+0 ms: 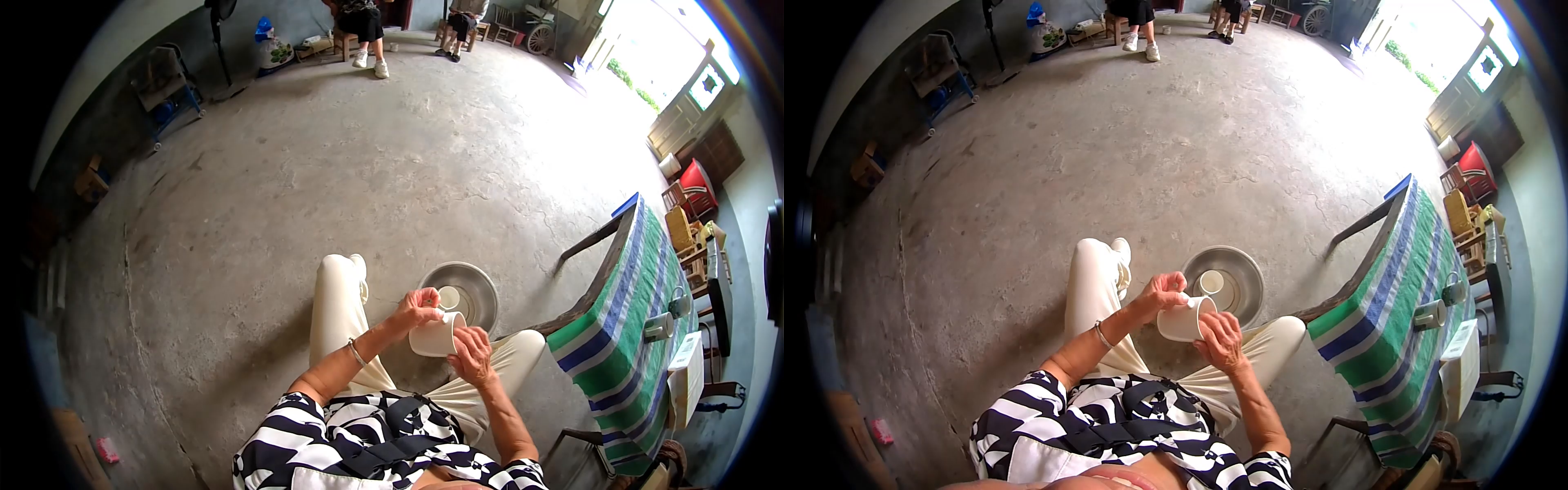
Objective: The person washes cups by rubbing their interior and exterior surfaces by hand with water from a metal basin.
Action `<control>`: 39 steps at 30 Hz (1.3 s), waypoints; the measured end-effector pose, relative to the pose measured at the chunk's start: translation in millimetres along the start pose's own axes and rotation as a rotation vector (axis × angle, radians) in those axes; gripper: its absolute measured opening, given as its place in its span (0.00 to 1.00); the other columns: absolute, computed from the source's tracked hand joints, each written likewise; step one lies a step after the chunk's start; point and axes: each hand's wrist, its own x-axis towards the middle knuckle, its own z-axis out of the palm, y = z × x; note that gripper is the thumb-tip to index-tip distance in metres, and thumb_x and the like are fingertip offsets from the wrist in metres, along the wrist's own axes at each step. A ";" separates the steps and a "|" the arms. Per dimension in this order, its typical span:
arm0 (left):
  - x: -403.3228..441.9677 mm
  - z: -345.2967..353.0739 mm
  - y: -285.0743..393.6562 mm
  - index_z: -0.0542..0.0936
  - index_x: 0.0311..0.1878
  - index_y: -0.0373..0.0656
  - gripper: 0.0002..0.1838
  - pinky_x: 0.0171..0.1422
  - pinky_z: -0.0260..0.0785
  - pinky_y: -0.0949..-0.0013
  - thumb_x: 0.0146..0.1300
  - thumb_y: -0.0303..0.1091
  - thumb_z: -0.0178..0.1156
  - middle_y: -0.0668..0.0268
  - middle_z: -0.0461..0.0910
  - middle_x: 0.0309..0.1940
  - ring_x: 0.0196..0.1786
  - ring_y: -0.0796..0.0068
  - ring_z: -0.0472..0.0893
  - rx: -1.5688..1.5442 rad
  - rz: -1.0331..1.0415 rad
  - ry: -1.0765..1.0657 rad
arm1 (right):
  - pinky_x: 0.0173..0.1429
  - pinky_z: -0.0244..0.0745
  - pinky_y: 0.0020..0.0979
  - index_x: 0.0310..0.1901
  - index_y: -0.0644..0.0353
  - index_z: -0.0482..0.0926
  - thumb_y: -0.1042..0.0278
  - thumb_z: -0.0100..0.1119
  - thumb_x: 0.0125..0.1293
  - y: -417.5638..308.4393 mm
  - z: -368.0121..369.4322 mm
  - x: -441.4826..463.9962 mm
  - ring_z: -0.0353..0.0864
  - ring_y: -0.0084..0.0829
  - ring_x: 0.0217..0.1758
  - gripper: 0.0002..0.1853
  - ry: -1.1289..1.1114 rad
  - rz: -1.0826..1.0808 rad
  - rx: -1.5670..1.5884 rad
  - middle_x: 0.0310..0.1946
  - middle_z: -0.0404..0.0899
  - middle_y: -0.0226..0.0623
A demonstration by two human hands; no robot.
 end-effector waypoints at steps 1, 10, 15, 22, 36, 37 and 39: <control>1.3 -2.4 0.6 0.68 0.29 0.49 0.11 0.22 0.51 0.84 0.48 0.28 0.62 0.79 0.69 0.19 0.19 0.92 0.64 -0.029 -0.032 -0.029 | 0.57 0.64 0.46 0.46 0.64 0.74 0.57 0.59 0.53 3.0 -8.5 2.3 0.73 0.44 0.51 0.22 0.000 -0.001 0.000 0.49 0.74 0.46; 12.6 -16.6 4.9 0.69 0.29 0.47 0.09 0.20 0.49 0.84 0.47 0.26 0.59 0.78 0.69 0.18 0.17 0.91 0.62 -0.353 -0.205 -0.249 | 0.56 0.68 0.35 0.58 0.62 0.67 0.73 0.52 0.61 5.1 -14.7 16.0 0.73 0.37 0.55 0.22 0.048 0.611 0.810 0.54 0.72 0.44; 14.5 -2.8 -2.1 0.69 0.28 0.48 0.09 0.20 0.51 0.83 0.46 0.27 0.60 0.77 0.68 0.17 0.17 0.91 0.63 -0.167 -0.107 -0.158 | 0.40 0.71 0.27 0.45 0.62 0.76 0.77 0.47 0.63 9.7 4.7 29.1 0.78 0.28 0.34 0.11 -0.034 0.590 0.618 0.30 0.79 0.36; 7.2 11.6 -16.0 0.67 0.24 0.49 0.11 0.20 0.52 0.84 0.47 0.27 0.62 0.79 0.67 0.16 0.18 0.91 0.63 -0.005 0.110 0.174 | 0.42 0.74 0.24 0.46 0.62 0.76 0.65 0.52 0.66 17.6 44.8 11.8 0.78 0.23 0.36 0.12 0.320 1.014 1.444 0.35 0.80 0.32; -8.2 52.3 -47.0 0.66 0.29 0.44 0.11 0.27 0.61 0.79 0.60 0.33 0.60 0.76 0.66 0.20 0.26 0.89 0.63 0.211 0.430 0.432 | 0.57 0.67 0.33 0.52 0.61 0.69 0.44 0.38 0.69 -5.5 59.6 21.2 0.74 0.32 0.48 0.27 0.971 1.181 1.583 0.46 0.75 0.38; -8.7 53.3 -52.1 0.66 0.29 0.44 0.11 0.27 0.61 0.79 0.60 0.33 0.60 0.76 0.66 0.20 0.26 0.89 0.63 0.215 0.428 0.435 | 0.57 0.67 0.33 0.52 0.61 0.69 0.44 0.38 0.69 -2.4 61.0 22.7 0.74 0.32 0.48 0.27 0.970 1.183 1.589 0.46 0.75 0.38; -11.6 55.4 -55.6 0.65 0.32 0.46 0.10 0.34 0.62 0.83 0.62 0.30 0.58 0.76 0.69 0.27 0.32 0.90 0.65 0.186 0.367 0.380 | 0.55 0.68 0.33 0.54 0.59 0.67 0.40 0.41 0.66 3.2 60.1 23.6 0.74 0.33 0.48 0.29 0.995 1.219 1.353 0.45 0.75 0.39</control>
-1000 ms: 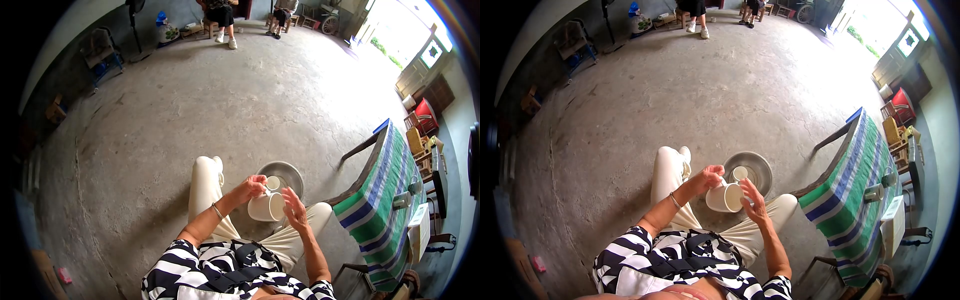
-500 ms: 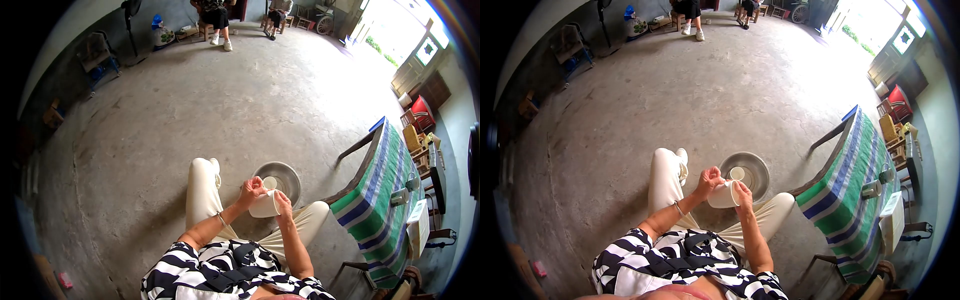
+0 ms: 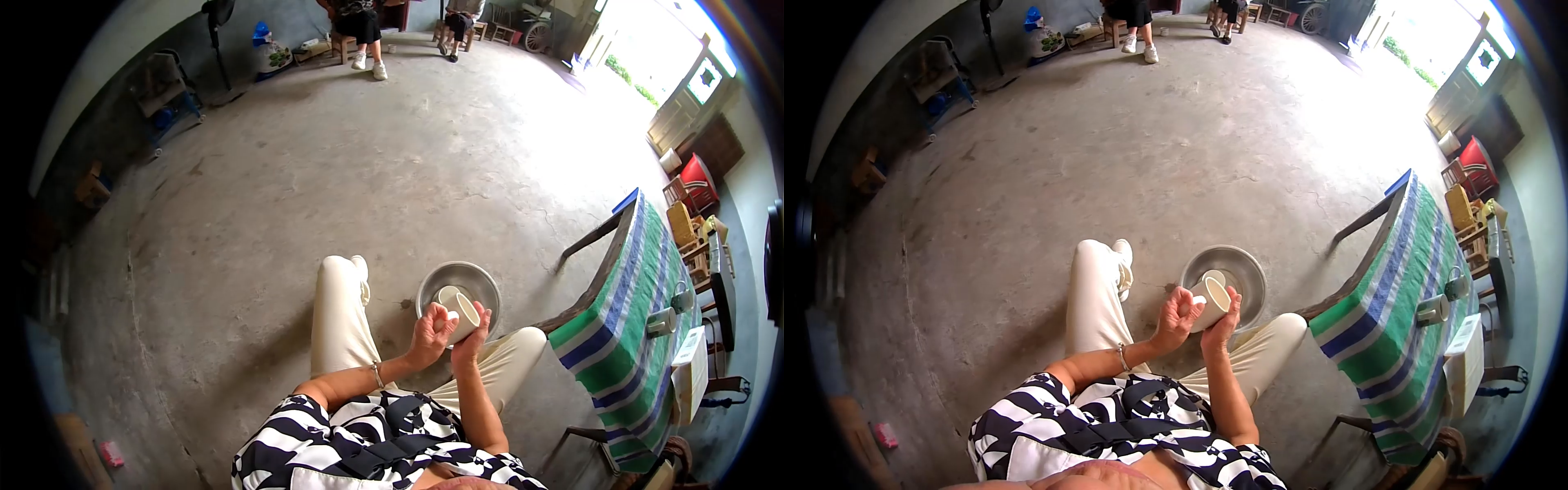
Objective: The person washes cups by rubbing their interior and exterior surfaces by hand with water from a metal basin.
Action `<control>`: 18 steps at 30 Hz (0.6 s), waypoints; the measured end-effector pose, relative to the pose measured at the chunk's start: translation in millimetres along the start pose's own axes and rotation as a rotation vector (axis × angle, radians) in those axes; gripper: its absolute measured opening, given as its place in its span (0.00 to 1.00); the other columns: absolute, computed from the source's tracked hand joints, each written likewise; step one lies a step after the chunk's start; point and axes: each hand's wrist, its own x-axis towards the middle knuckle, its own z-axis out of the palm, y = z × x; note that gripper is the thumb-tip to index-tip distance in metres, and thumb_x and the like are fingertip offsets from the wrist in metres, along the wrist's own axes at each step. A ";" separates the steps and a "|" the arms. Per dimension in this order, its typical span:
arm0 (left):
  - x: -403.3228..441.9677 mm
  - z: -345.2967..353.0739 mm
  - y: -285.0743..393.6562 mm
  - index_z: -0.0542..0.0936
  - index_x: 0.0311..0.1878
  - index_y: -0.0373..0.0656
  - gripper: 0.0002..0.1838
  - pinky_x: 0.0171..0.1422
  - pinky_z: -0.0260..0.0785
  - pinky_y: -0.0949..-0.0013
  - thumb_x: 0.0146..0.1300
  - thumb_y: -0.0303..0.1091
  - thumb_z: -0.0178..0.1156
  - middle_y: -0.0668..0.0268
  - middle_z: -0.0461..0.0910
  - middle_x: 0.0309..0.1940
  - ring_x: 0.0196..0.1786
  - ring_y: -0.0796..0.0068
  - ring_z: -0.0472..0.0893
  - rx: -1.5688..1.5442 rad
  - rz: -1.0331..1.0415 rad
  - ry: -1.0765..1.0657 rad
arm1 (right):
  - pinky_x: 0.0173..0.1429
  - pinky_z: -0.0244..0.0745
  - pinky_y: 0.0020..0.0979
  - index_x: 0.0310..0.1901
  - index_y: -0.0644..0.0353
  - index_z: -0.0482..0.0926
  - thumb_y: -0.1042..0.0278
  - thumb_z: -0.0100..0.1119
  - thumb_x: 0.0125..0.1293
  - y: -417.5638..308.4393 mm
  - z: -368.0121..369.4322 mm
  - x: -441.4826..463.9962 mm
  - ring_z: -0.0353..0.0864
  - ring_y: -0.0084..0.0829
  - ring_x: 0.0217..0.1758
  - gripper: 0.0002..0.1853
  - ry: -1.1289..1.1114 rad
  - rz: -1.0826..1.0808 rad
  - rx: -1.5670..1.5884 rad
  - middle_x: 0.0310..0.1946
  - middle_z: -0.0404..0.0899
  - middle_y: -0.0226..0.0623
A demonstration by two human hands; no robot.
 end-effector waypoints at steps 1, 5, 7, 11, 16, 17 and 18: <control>-3.9 -0.1 4.5 0.65 0.35 0.45 0.09 0.38 0.62 0.83 0.63 0.31 0.56 0.75 0.69 0.30 0.34 0.90 0.65 0.000 0.013 -0.031 | 0.53 0.69 0.30 0.57 0.62 0.65 0.42 0.44 0.66 -3.8 2.2 -0.7 0.74 0.32 0.48 0.30 -0.021 -0.038 -0.010 0.47 0.73 0.41; -10.5 7.8 21.1 0.65 0.37 0.45 0.08 0.40 0.61 0.84 0.64 0.31 0.55 0.75 0.69 0.32 0.35 0.91 0.64 -0.057 0.012 -0.018 | 0.53 0.69 0.30 0.58 0.63 0.63 0.42 0.43 0.66 -13.0 -1.9 6.2 0.74 0.31 0.48 0.31 -0.152 -0.202 -0.180 0.47 0.73 0.41; -10.8 10.2 29.0 0.65 0.39 0.46 0.07 0.39 0.61 0.84 0.65 0.30 0.54 0.75 0.68 0.33 0.35 0.92 0.65 -0.209 -0.103 -0.012 | 0.55 0.68 0.31 0.62 0.62 0.59 0.42 0.50 0.62 -17.7 -3.7 6.8 0.73 0.31 0.49 0.36 -0.267 -0.330 -0.290 0.48 0.72 0.41; -4.1 9.4 37.2 0.65 0.39 0.46 0.07 0.34 0.59 0.85 0.64 0.29 0.54 0.77 0.67 0.29 0.31 0.92 0.64 -0.307 -0.203 0.037 | 0.59 0.64 0.33 0.67 0.61 0.51 0.46 0.62 0.53 -28.8 -2.1 1.7 0.69 0.34 0.56 0.46 -0.358 -0.421 -0.522 0.53 0.68 0.42; 15.2 -5.7 33.9 0.67 0.36 0.47 0.07 0.26 0.57 0.83 0.61 0.28 0.57 0.76 0.67 0.22 0.23 0.90 0.64 -0.599 -0.400 0.052 | 0.61 0.62 0.34 0.67 0.61 0.50 0.49 0.65 0.50 -26.0 -3.1 -5.5 0.67 0.34 0.58 0.48 -0.400 -0.252 -0.397 0.54 0.68 0.40; 18.3 -5.9 35.1 0.68 0.34 0.48 0.07 0.21 0.51 0.82 0.60 0.25 0.56 0.77 0.63 0.19 0.17 0.88 0.60 -0.658 -0.449 0.115 | 0.62 0.62 0.34 0.66 0.61 0.52 0.49 0.65 0.51 -21.7 -6.5 -5.3 0.67 0.33 0.58 0.47 -0.419 -0.186 -0.300 0.54 0.68 0.39; 21.6 -9.8 29.7 0.68 0.34 0.48 0.07 0.21 0.51 0.82 0.60 0.25 0.56 0.77 0.63 0.19 0.17 0.88 0.60 -0.660 -0.448 0.117 | 0.62 0.62 0.34 0.66 0.61 0.52 0.49 0.65 0.51 -18.7 -11.3 -4.1 0.67 0.33 0.58 0.47 -0.420 -0.185 -0.303 0.54 0.68 0.39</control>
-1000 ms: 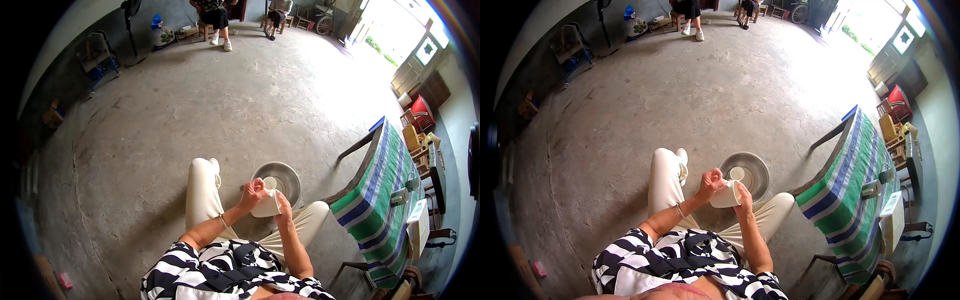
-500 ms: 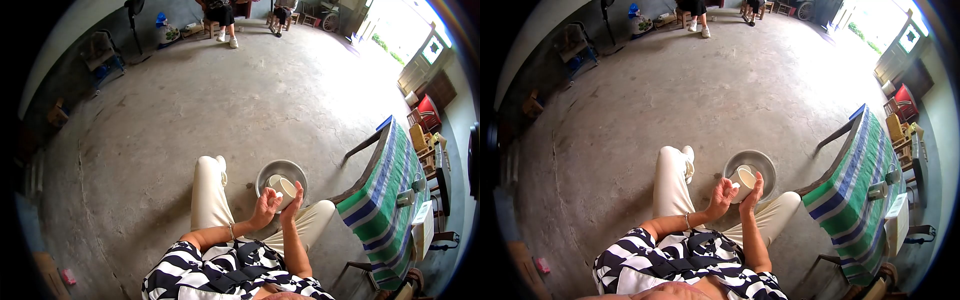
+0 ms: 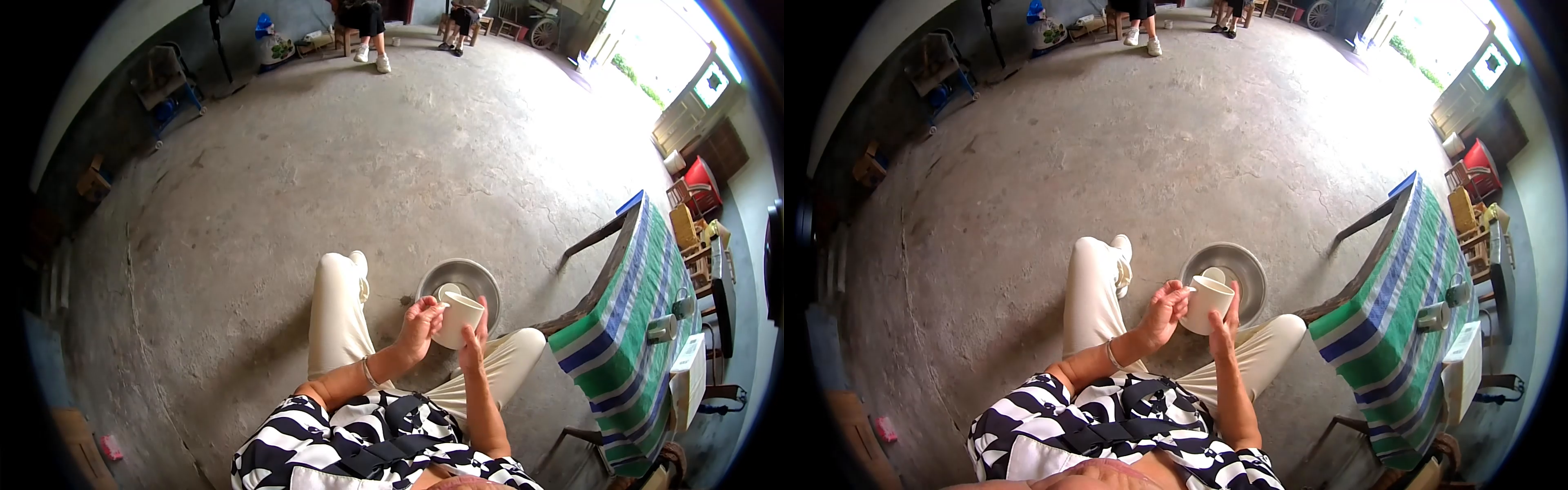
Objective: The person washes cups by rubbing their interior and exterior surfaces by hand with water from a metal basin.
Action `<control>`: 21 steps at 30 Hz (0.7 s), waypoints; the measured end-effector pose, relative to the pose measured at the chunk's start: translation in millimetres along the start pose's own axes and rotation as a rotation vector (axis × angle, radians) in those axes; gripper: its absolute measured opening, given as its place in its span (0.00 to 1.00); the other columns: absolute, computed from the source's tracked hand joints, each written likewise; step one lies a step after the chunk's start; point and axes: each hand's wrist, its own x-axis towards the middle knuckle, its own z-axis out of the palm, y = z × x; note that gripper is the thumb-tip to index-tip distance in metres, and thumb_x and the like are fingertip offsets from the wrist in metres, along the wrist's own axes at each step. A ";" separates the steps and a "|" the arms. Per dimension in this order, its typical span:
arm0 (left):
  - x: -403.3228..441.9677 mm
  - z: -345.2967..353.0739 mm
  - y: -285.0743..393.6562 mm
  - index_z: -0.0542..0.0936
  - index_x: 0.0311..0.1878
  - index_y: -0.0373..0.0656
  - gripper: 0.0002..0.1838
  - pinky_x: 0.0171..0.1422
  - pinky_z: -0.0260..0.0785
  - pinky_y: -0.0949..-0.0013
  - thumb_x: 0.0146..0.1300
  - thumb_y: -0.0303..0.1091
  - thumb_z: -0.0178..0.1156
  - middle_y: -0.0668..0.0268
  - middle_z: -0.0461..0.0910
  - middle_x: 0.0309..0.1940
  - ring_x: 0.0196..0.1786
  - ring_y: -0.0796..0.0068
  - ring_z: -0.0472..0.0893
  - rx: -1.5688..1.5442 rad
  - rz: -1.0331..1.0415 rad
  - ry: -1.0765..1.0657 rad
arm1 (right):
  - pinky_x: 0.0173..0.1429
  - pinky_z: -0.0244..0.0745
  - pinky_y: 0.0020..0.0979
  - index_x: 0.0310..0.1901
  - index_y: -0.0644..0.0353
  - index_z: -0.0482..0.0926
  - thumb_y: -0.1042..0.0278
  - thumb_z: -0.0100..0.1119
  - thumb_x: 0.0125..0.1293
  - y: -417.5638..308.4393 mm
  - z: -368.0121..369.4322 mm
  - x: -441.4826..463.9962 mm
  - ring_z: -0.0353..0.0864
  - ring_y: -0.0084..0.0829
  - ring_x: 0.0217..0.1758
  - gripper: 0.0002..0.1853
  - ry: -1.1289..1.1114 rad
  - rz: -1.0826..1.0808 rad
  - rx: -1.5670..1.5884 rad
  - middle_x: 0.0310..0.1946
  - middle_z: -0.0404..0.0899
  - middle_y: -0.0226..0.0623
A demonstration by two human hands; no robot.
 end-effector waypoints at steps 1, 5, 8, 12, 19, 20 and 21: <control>6.9 -9.2 0.1 0.69 0.34 0.47 0.06 0.20 0.51 0.81 0.59 0.24 0.56 0.77 0.63 0.19 0.17 0.88 0.60 -0.098 -0.060 0.007 | 0.61 0.62 0.34 0.65 0.62 0.53 0.50 0.64 0.53 5.3 -4.5 -2.3 0.67 0.32 0.58 0.44 -0.032 0.081 0.123 0.54 0.68 0.38; 18.1 -23.1 -2.0 0.70 0.28 0.49 0.08 0.19 0.47 0.80 0.57 0.24 0.57 0.78 0.60 0.15 0.16 0.87 0.57 -0.218 -0.156 0.036 | 0.59 0.65 0.33 0.62 0.63 0.57 0.51 0.58 0.60 15.0 -9.3 -2.9 0.69 0.30 0.56 0.35 -0.095 0.164 0.320 0.53 0.68 0.37; 27.2 -39.8 -8.9 0.69 0.25 0.51 0.09 0.18 0.45 0.80 0.57 0.26 0.58 0.79 0.58 0.14 0.15 0.86 0.55 -0.252 -0.228 0.002 | 0.57 0.67 0.33 0.62 0.62 0.57 0.51 0.56 0.61 11.4 -6.6 -1.7 0.70 0.30 0.54 0.34 -0.091 0.269 0.444 0.52 0.69 0.37; 42.1 -61.0 -22.8 0.70 0.24 0.52 0.09 0.19 0.47 0.81 0.57 0.30 0.58 0.80 0.59 0.14 0.15 0.86 0.57 -0.207 -0.279 -0.018 | 0.57 0.68 0.34 0.63 0.62 0.58 0.53 0.57 0.60 -4.0 -1.8 4.0 0.72 0.33 0.54 0.35 0.008 0.355 0.273 0.51 0.70 0.38; 34.3 -55.3 -20.5 0.71 0.46 0.48 0.12 0.41 0.65 0.69 0.65 0.44 0.51 0.71 0.72 0.37 0.39 0.78 0.71 -0.011 -0.341 -0.208 | 0.55 0.71 0.37 0.62 0.60 0.63 0.66 0.70 0.45 -31.0 2.7 18.5 0.72 0.38 0.55 0.40 -0.059 -0.190 -0.611 0.54 0.70 0.45; 32.1 -57.5 -19.4 0.70 0.54 0.48 0.19 0.48 0.69 0.63 0.66 0.47 0.48 0.67 0.73 0.47 0.48 0.75 0.73 0.025 -0.324 -0.274 | 0.55 0.71 0.37 0.62 0.60 0.63 0.66 0.70 0.45 -33.1 1.3 17.5 0.72 0.38 0.55 0.40 -0.054 -0.189 -0.612 0.54 0.70 0.45; 32.7 -62.3 -18.2 0.62 0.63 0.47 0.25 0.57 0.66 0.57 0.68 0.49 0.44 0.67 0.67 0.58 0.59 0.70 0.68 -0.018 -0.373 -0.385 | 0.55 0.71 0.39 0.61 0.60 0.64 0.67 0.70 0.43 -46.0 9.1 16.8 0.72 0.42 0.55 0.40 -0.112 -0.348 -0.812 0.54 0.69 0.48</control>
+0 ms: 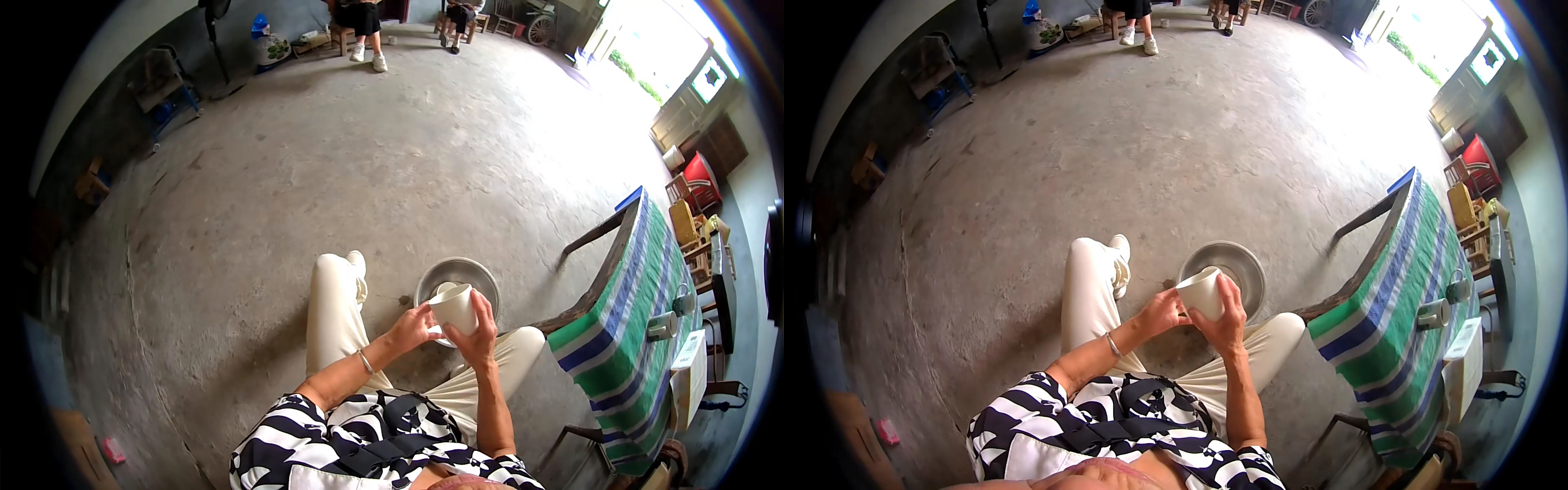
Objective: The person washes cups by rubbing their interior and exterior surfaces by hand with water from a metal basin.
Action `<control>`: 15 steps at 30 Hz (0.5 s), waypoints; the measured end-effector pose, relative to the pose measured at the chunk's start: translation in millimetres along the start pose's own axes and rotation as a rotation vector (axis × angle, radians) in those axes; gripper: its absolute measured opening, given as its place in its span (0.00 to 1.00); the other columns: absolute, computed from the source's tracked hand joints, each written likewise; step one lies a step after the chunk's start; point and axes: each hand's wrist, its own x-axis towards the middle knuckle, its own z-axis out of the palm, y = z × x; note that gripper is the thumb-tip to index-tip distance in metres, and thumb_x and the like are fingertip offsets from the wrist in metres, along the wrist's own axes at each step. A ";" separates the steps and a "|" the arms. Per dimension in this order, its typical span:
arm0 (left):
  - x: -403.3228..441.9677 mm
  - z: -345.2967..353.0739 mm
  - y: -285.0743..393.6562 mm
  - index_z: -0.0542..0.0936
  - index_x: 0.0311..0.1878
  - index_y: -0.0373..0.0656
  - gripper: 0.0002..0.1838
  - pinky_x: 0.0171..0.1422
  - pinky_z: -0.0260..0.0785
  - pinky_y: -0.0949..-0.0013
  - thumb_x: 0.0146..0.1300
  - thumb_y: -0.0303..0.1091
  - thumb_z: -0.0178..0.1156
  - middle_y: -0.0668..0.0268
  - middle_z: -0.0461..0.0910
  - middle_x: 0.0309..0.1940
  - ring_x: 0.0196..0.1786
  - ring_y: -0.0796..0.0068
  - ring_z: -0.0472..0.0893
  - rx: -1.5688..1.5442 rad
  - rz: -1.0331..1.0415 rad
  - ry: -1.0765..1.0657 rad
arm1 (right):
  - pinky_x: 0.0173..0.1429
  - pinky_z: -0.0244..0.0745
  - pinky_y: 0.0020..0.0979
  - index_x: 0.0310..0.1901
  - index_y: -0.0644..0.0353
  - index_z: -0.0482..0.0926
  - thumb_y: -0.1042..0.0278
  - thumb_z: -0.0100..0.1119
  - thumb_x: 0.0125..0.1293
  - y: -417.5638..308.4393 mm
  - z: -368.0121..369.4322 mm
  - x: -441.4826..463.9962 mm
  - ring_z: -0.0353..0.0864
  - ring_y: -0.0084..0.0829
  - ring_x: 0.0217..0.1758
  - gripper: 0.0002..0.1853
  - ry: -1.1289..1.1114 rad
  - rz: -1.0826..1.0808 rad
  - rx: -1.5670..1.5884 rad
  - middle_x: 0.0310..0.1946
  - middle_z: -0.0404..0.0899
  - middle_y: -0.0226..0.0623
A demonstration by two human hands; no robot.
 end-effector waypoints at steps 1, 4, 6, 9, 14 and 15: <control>1.5 -4.3 -2.5 0.62 0.63 0.47 0.25 0.57 0.66 0.57 0.68 0.49 0.44 0.67 0.67 0.58 0.59 0.70 0.68 0.000 -0.003 0.000 | 0.55 0.71 0.40 0.60 0.59 0.66 0.68 0.71 0.41 -12.2 -2.9 3.8 0.72 0.46 0.55 0.40 -0.027 -0.163 -0.202 0.55 0.68 0.50; -1.6 4.9 -0.7 0.62 0.63 0.45 0.26 0.62 0.62 0.55 0.68 0.50 0.44 0.63 0.67 0.59 0.60 0.67 0.67 -0.286 -0.077 -0.178 | 0.55 0.70 0.43 0.58 0.57 0.68 0.63 0.71 0.39 -18.9 -1.2 3.1 0.71 0.51 0.55 0.40 -0.048 -0.222 -0.365 0.56 0.67 0.53; -10.5 25.9 6.2 0.60 0.65 0.44 0.31 0.65 0.59 0.56 0.65 0.55 0.46 0.61 0.65 0.61 0.63 0.67 0.65 -0.288 -0.042 -0.181 | 0.54 0.69 0.44 0.57 0.55 0.69 0.56 0.71 0.39 -19.9 -1.0 0.3 0.71 0.49 0.54 0.39 -0.064 -0.283 -0.469 0.56 0.67 0.52; -16.7 43.8 11.9 0.60 0.64 0.43 0.36 0.66 0.57 0.57 0.61 0.59 0.49 0.61 0.65 0.61 0.64 0.67 0.64 -0.042 -0.006 -0.102 | 0.54 0.68 0.44 0.58 0.53 0.70 0.55 0.70 0.41 -16.3 4.3 -4.4 0.71 0.49 0.55 0.38 -0.064 -0.359 -0.565 0.56 0.67 0.51; -21.2 39.0 5.0 0.59 0.63 0.42 0.37 0.62 0.63 0.63 0.59 0.57 0.56 0.63 0.68 0.56 0.60 0.72 0.67 0.132 0.125 0.056 | 0.55 0.66 0.45 0.57 0.53 0.70 0.56 0.68 0.42 -24.6 3.0 -4.2 0.70 0.51 0.55 0.36 -0.135 -0.442 -0.555 0.58 0.66 0.50; -22.1 40.4 5.6 0.57 0.64 0.41 0.41 0.57 0.66 0.67 0.55 0.54 0.61 0.63 0.68 0.54 0.58 0.73 0.69 0.138 0.140 0.114 | 0.55 0.66 0.45 0.57 0.53 0.70 0.56 0.68 0.42 -23.5 2.9 -4.6 0.70 0.51 0.55 0.36 -0.136 -0.440 -0.554 0.58 0.66 0.50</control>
